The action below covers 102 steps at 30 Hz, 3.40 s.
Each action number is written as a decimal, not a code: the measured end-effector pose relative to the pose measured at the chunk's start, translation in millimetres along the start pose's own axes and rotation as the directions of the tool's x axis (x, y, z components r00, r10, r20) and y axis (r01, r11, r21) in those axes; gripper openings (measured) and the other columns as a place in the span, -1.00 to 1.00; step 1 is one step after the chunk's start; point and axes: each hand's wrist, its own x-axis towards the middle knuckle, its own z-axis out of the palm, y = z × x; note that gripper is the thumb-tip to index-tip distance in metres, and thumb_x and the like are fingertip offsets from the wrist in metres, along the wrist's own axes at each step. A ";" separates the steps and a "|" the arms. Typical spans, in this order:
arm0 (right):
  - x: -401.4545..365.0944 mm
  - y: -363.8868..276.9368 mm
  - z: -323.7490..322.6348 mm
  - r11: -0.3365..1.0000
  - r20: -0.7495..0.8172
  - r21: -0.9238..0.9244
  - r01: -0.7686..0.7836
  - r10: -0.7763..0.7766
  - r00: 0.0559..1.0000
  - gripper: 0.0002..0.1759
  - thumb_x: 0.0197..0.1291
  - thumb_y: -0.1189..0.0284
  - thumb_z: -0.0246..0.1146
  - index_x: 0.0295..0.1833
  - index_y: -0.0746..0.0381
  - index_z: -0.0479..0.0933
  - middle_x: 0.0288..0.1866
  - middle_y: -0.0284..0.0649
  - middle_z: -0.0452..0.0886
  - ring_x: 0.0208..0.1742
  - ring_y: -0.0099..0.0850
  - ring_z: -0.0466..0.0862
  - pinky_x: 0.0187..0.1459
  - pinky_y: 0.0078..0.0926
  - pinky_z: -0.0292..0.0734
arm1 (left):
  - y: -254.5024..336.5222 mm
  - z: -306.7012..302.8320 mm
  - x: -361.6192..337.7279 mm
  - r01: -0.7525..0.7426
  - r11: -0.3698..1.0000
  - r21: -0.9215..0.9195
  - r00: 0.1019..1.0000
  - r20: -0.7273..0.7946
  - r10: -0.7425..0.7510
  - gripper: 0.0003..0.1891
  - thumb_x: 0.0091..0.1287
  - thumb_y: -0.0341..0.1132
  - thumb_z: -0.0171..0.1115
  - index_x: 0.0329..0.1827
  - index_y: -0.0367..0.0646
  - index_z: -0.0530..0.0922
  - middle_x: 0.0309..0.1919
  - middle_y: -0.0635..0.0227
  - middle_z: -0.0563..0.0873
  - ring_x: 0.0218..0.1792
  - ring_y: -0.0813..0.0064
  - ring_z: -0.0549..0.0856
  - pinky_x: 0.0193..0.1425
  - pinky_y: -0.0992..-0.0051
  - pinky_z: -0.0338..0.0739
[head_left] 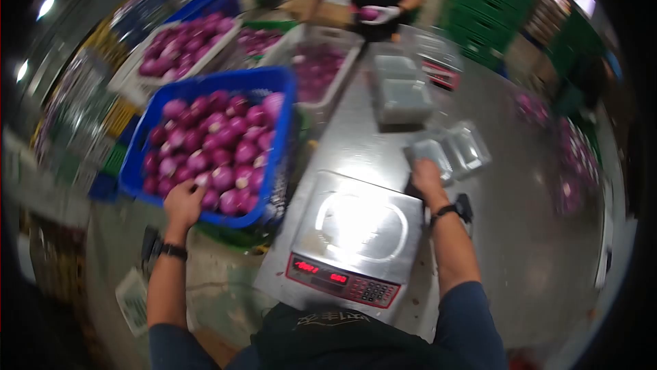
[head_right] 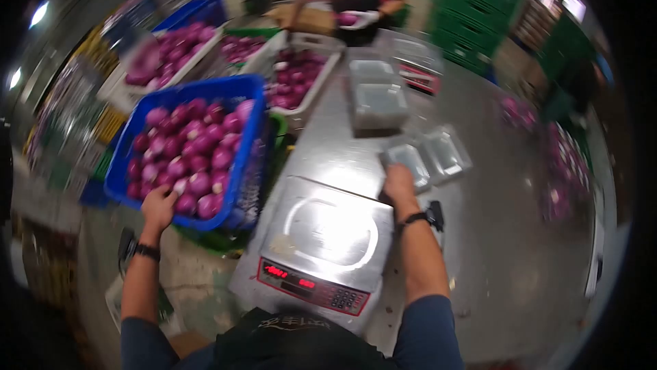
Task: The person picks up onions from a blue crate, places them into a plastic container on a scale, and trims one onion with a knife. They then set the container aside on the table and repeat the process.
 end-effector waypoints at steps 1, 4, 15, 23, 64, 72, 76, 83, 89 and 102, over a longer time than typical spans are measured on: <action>-0.5 1.3 -6.7 0.999 0.007 -0.046 0.014 -0.014 1.000 -0.80 0.19 0.41 0.28 -0.21 0.29 0.74 -0.09 0.12 0.72 0.01 0.10 0.73 0.06 0.07 0.65 | 4.8 -2.9 -2.4 0.008 1.000 -0.017 1.000 -0.007 -0.008 -0.54 0.29 0.12 0.25 -0.11 -0.10 0.77 -0.19 0.00 0.81 -0.06 -0.12 0.76 0.02 0.00 0.59; -7.7 0.1 -20.6 0.969 -0.020 0.155 -0.192 0.197 0.980 -0.75 0.34 0.33 0.29 -0.24 0.32 0.67 -0.16 0.13 0.75 -0.06 0.20 0.72 0.05 0.12 0.62 | 5.2 -4.5 -1.1 0.040 0.999 0.002 0.999 0.022 -0.040 -0.56 0.29 0.12 0.24 -0.16 -0.07 0.80 -0.24 -0.01 0.81 -0.08 -0.10 0.78 0.05 0.01 0.60; -35.7 -2.6 -53.3 0.755 -0.034 0.550 -0.356 0.446 0.894 -0.61 0.06 0.56 0.54 -0.44 0.31 0.37 -0.53 -0.22 0.58 -0.45 -0.48 0.53 -0.35 -0.35 0.49 | 13.9 -18.6 5.5 0.035 0.997 0.062 0.969 0.241 -0.049 -0.59 0.27 0.10 0.23 -0.19 -0.02 0.82 -0.30 0.06 0.81 -0.14 -0.06 0.79 -0.01 0.03 0.61; -177.2 -152.9 -124.6 0.951 0.109 0.308 0.007 -0.043 0.993 -0.64 -0.02 0.40 0.60 -0.41 0.26 0.49 -0.41 -0.05 0.60 -0.34 -0.06 0.66 -0.27 -0.14 0.57 | 5.5 2.3 49.8 -0.516 0.825 -0.232 0.755 0.332 0.566 -0.48 0.21 -0.14 0.47 0.19 -0.18 0.61 0.03 0.03 0.72 0.03 -0.05 0.74 0.14 0.08 0.63; -215.5 -373.0 -153.9 -0.209 0.116 0.978 -0.002 0.536 0.836 -0.16 0.07 0.31 0.48 0.48 0.25 0.34 0.25 0.01 0.59 0.08 -0.07 0.74 -0.10 -0.16 0.82 | -13.6 101.3 221.5 -0.720 0.620 -0.312 0.642 0.037 0.765 -0.50 0.09 -0.17 0.54 0.09 -0.15 0.66 0.02 -0.01 0.77 0.10 -0.18 0.70 0.28 0.03 0.61; -224.8 -367.8 -147.1 -0.208 0.123 0.978 0.012 0.626 0.770 -0.23 0.21 0.17 0.47 0.46 0.21 0.37 0.23 0.01 0.60 0.09 -0.07 0.72 -0.10 -0.20 0.78 | -18.9 19.5 245.1 0.461 0.304 -0.833 0.589 0.544 0.598 -0.49 0.29 -0.34 0.33 0.33 -0.16 0.53 -0.12 0.27 0.75 -0.13 0.45 0.78 -0.09 0.47 0.71; -215.1 -360.1 -147.6 -0.535 0.221 0.845 0.004 0.356 0.908 -0.43 0.29 0.06 0.39 0.25 0.15 0.46 0.11 0.01 0.62 0.05 -0.02 0.70 -0.12 -0.19 0.79 | -3.7 -29.0 210.4 0.334 0.263 -0.905 0.556 0.415 0.720 -0.54 0.29 -0.42 0.33 0.29 -0.18 0.62 0.03 0.29 0.75 0.01 0.44 0.77 0.10 0.43 0.72; -188.2 -386.2 -151.8 -0.407 0.142 0.900 -0.154 -0.060 0.988 -0.47 0.04 0.28 0.43 0.09 0.33 0.54 0.08 0.02 0.68 0.12 -0.06 0.72 0.21 -0.04 0.69 | 38.5 -64.1 61.8 -0.320 -0.078 -0.944 0.360 -0.197 0.912 -0.42 0.09 -0.40 0.53 0.24 -0.18 0.57 0.09 0.11 0.65 0.15 0.04 0.68 0.25 0.20 0.58; -198.5 -442.0 -193.0 -0.365 0.294 0.902 -0.230 0.131 0.947 0.18 0.08 -0.17 0.44 0.62 0.35 0.21 0.53 -0.04 0.43 0.51 -0.19 0.51 0.54 -0.18 0.39 | 46.1 -51.2 20.2 -0.334 -0.217 -0.917 0.207 -0.296 0.933 -0.33 0.11 -0.43 0.55 0.32 -0.26 0.48 0.13 0.09 0.64 0.21 0.00 0.62 0.32 0.15 0.52; -203.5 -308.1 -163.1 -0.139 0.125 0.987 -0.081 0.338 0.933 -0.18 0.50 -0.13 0.18 0.60 0.22 0.27 0.18 0.05 0.67 -0.22 -0.25 0.79 -0.28 -0.30 0.77 | -77.2 -73.5 162.1 -0.493 0.654 -0.574 0.790 0.020 0.613 -0.68 0.27 -0.28 0.50 0.06 -0.18 0.75 -0.11 0.23 0.84 -0.09 0.45 0.80 0.06 0.37 0.70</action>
